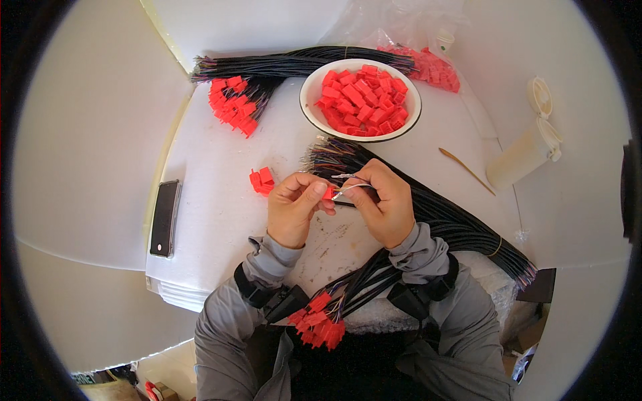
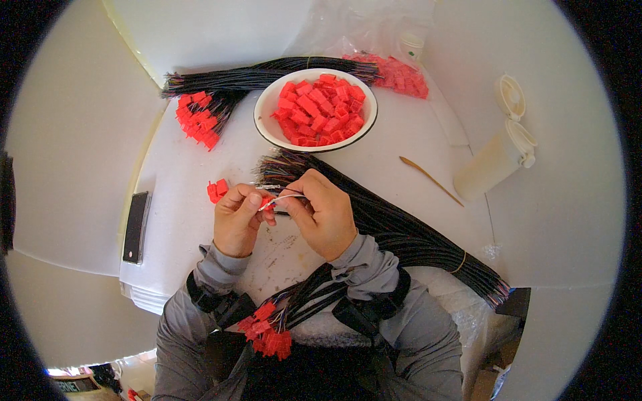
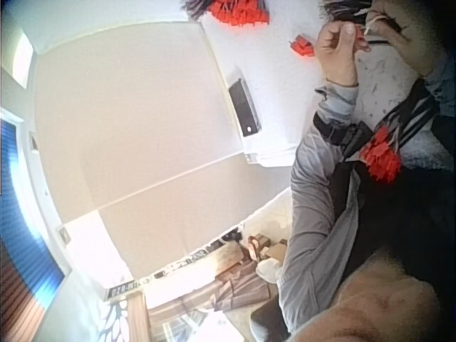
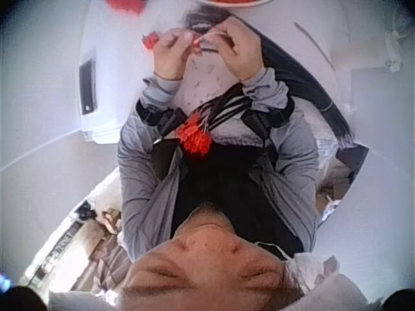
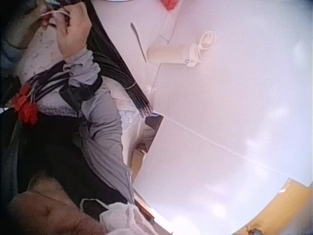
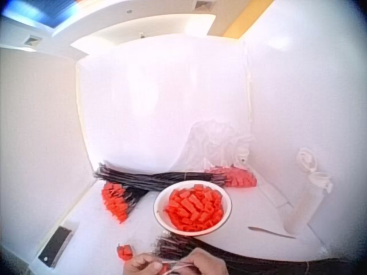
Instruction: Insert individual wires into a red plastic connector block to assemble a wire harness.
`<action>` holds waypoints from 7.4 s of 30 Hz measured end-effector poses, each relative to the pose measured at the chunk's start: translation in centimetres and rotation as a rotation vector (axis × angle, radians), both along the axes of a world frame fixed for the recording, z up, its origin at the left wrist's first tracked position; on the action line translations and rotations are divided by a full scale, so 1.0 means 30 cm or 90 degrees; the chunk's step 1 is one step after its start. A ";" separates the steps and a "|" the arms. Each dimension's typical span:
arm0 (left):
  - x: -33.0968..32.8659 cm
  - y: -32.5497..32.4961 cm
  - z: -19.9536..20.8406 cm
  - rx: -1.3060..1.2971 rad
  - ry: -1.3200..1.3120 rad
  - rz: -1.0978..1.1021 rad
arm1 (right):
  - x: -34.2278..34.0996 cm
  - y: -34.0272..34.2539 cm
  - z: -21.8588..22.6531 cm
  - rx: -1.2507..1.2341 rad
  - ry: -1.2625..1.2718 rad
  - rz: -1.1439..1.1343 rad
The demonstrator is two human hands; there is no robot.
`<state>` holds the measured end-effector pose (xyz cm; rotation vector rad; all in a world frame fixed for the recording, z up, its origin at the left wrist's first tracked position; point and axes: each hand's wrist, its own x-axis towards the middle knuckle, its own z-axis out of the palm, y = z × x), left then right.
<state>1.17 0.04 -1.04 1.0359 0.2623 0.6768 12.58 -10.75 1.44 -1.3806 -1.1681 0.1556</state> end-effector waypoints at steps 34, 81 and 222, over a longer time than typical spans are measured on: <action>0.000 -0.014 0.035 0.138 -0.029 -0.024 | -0.003 0.004 -0.029 0.010 0.081 0.078; 0.006 -0.021 0.036 0.081 -0.070 -0.008 | 0.017 -0.005 0.005 0.053 0.090 0.124; 0.008 -0.025 0.038 0.106 -0.045 0.001 | 0.026 -0.010 0.013 0.111 0.048 -0.067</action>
